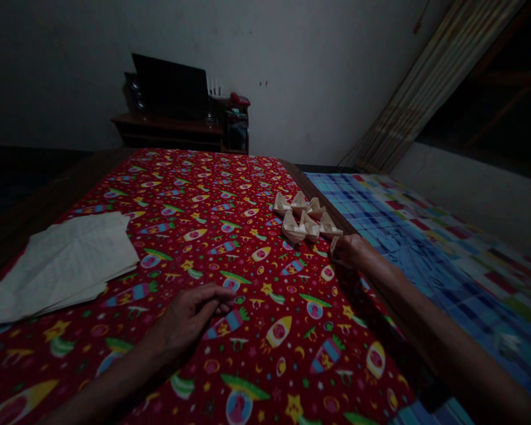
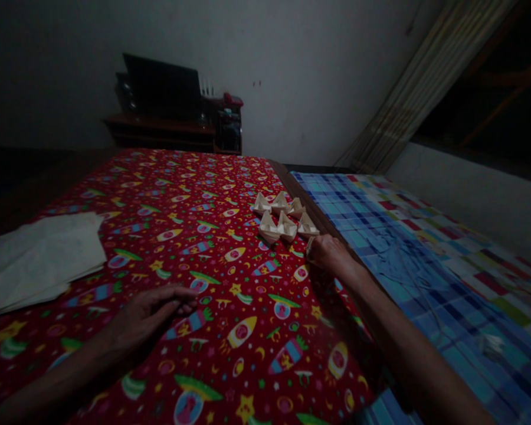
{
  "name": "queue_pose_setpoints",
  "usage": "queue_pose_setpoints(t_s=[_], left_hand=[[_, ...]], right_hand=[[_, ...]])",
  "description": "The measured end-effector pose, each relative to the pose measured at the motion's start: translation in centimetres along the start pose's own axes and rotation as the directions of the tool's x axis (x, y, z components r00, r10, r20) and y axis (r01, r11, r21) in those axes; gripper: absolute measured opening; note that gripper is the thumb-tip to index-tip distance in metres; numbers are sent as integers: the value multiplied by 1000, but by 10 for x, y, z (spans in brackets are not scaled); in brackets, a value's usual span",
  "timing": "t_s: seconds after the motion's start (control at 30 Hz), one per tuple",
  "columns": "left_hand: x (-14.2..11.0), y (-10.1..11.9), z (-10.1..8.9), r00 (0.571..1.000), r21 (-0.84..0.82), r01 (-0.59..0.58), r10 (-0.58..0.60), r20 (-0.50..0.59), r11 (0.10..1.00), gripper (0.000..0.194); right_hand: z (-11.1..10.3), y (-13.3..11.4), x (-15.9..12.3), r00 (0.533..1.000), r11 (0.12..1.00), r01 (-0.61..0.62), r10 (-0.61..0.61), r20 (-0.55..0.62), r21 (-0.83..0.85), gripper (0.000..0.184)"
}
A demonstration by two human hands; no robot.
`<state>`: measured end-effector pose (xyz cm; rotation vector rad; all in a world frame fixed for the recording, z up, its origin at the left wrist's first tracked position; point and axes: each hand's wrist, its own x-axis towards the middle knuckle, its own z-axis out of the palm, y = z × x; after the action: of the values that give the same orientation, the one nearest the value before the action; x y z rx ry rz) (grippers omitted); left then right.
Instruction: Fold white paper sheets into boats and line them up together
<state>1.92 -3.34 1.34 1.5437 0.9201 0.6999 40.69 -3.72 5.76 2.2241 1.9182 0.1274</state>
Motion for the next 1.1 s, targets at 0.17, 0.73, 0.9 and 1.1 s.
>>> queue_pose_setpoints(t_s=[0.17, 0.73, 0.9, 1.1], left_hand=[[-1, -5, 0, 1000, 3, -8, 8, 8, 1000, 25], [0, -9, -1, 1000, 5, -8, 7, 12, 1000, 25], [0, -9, -1, 1000, 13, -6, 6, 20, 1000, 24], [-1, -6, -1, 1000, 13, -4, 4, 14, 1000, 25]], right_hand=[[-10, -3, -7, 996, 994, -90, 88, -36, -68, 25], [-10, 4, -5, 998, 998, -65, 65, -2, 10, 20], [-4, 0, -1, 998, 998, -61, 62, -27, 23, 19], [-10, 16, -8, 998, 997, -21, 25, -59, 69, 20]])
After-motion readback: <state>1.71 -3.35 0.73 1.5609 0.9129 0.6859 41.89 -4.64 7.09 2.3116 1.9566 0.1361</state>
